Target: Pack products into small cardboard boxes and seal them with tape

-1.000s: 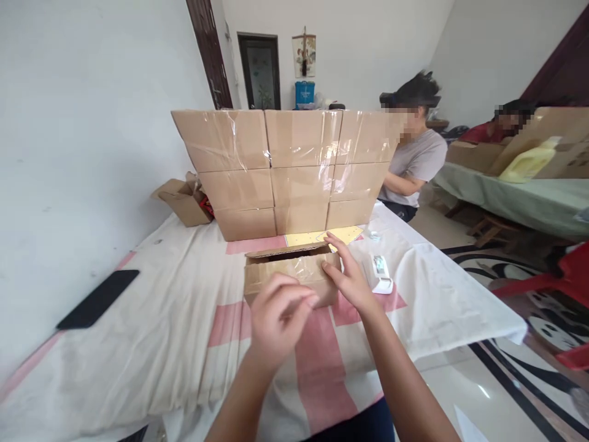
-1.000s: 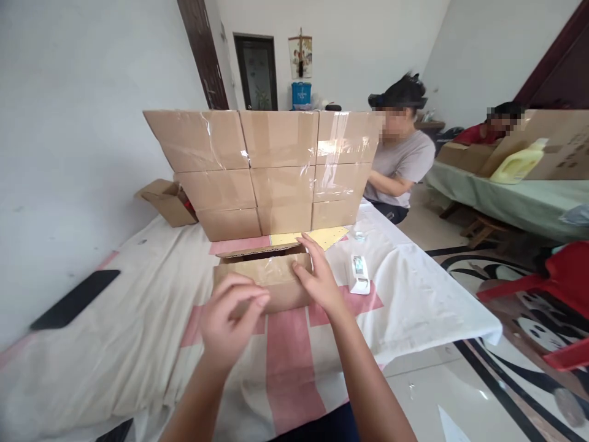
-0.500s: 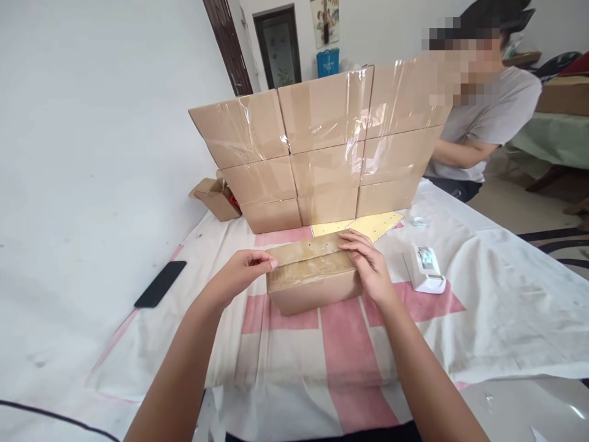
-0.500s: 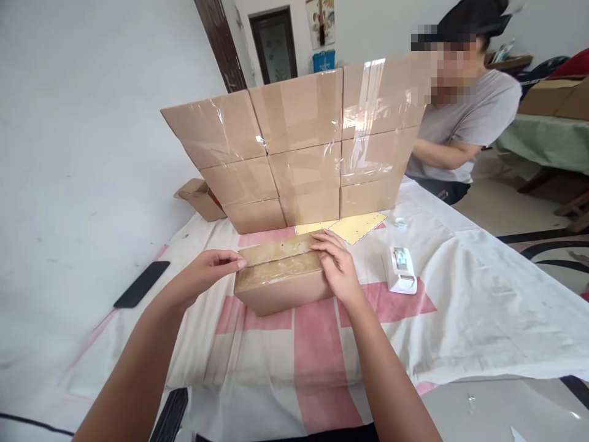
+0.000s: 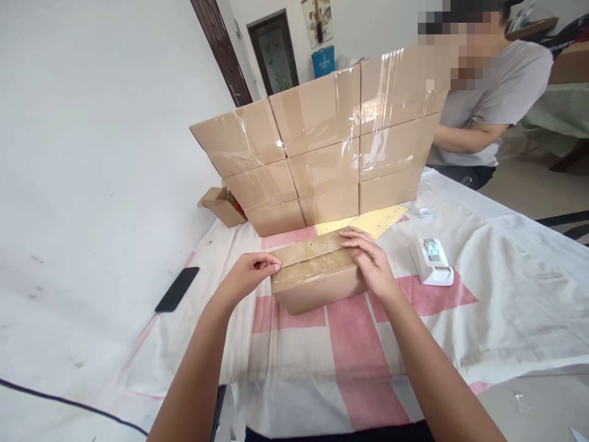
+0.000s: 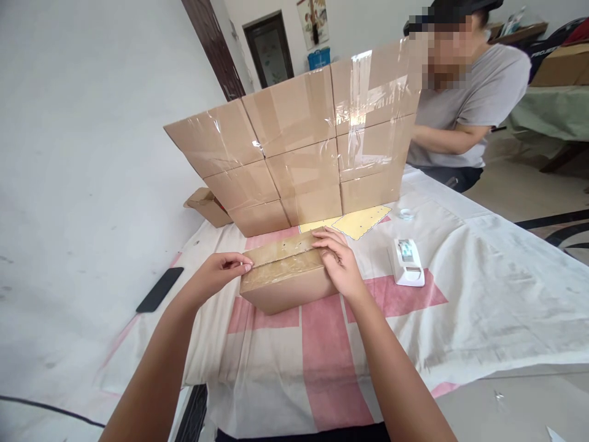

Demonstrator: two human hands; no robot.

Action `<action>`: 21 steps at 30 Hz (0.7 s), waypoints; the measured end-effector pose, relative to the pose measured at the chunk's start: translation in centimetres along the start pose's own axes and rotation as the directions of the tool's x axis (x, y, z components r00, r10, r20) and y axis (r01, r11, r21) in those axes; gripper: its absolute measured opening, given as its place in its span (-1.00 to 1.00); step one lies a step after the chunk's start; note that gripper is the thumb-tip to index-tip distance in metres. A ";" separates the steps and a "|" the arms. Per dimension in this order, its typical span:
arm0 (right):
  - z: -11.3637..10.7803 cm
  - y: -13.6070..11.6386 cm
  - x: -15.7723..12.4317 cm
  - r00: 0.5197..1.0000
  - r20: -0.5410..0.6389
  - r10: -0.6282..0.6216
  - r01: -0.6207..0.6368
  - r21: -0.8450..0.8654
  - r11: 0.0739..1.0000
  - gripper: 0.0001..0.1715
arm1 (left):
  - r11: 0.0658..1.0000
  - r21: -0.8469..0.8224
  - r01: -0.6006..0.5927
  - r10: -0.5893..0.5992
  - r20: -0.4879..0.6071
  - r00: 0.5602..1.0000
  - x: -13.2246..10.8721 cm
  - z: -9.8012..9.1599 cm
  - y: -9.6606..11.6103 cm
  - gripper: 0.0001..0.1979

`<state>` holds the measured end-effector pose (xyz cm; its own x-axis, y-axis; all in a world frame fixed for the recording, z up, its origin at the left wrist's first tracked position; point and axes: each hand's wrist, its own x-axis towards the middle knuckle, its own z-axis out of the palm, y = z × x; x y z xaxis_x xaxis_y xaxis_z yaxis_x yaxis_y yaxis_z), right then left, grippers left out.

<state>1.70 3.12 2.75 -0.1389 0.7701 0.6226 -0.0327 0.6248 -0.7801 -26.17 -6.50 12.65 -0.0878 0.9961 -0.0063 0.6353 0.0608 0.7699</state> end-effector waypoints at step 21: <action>-0.2 -0.2 -0.2 1.000 0.021 0.007 -0.007 0.006 1.000 -0.77 | 0.999 -0.028 -0.046 0.046 0.012 0.999 -0.7 -0.3 -0.6 -0.71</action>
<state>1.92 2.90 2.78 -0.1601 0.7714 0.6158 -0.0375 0.6187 -0.7848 -26.71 -7.26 12.39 -0.0490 0.9986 0.0217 0.6172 0.0132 0.7867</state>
